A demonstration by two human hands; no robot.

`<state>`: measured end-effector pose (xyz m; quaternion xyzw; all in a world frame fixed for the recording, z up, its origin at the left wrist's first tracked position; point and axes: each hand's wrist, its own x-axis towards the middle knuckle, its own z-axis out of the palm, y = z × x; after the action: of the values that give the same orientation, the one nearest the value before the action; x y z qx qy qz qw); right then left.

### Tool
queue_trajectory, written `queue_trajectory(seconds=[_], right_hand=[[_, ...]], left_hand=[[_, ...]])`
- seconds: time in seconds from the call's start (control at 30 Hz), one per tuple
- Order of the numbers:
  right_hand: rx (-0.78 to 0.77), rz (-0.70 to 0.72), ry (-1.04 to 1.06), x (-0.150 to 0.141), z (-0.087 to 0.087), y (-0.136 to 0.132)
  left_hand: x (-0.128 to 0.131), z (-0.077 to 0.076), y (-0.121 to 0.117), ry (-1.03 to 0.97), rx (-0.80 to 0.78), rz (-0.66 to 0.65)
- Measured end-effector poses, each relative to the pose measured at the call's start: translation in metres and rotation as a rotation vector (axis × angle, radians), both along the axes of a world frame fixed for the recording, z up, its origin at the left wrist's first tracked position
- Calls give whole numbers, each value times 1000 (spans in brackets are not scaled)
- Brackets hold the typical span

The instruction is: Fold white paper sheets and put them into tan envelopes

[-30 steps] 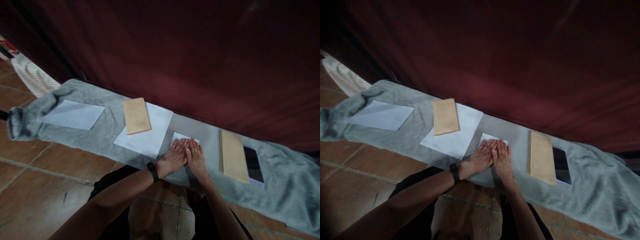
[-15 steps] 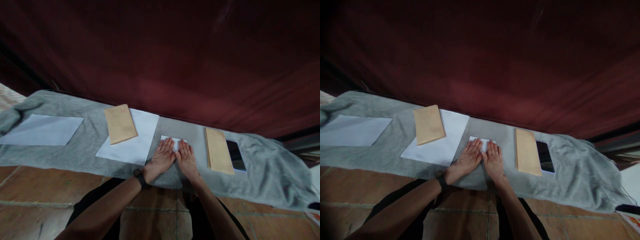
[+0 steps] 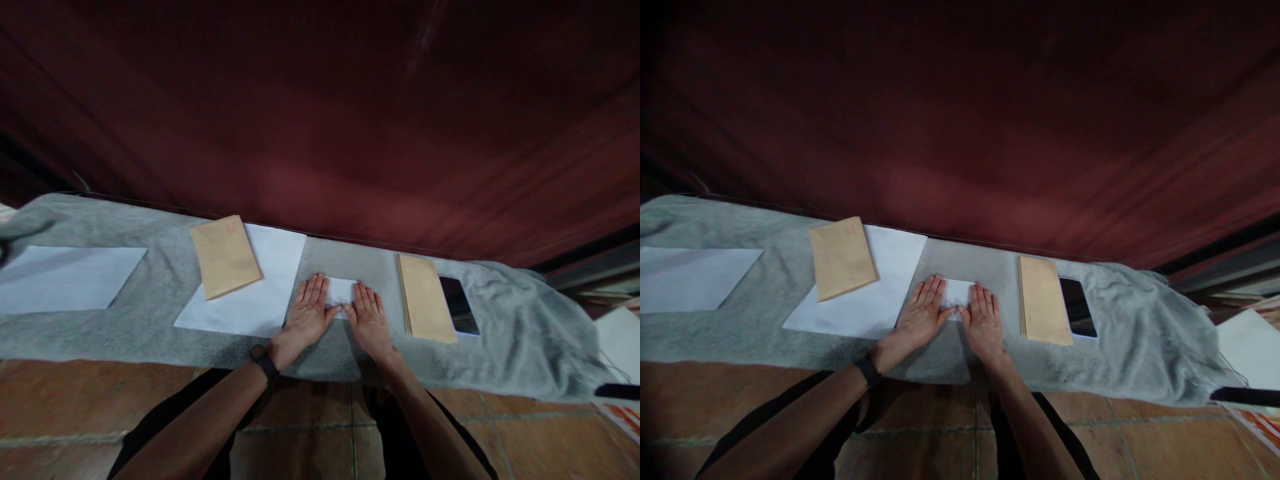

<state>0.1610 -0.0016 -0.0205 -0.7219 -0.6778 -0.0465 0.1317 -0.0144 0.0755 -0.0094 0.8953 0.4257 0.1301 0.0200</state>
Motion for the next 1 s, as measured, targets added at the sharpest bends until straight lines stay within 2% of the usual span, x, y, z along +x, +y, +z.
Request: queue_trajectory(seconds=[0.27, 0.7, 0.83, 1.0], right_hand=[[-1, -18, 6, 6, -1, -3], [38, -24, 26, 12, -6, -5], [24, -23, 32, 13, -8, -5], [1, -52, 68, 14, -6, -2]], left_hand=[[-2, -1, 1, -13, 14, 53], [-9, -10, 2, -28, 16, 103], [-13, -6, 5, -14, 10, 90], [-13, 6, 5, -14, -10, 13]])
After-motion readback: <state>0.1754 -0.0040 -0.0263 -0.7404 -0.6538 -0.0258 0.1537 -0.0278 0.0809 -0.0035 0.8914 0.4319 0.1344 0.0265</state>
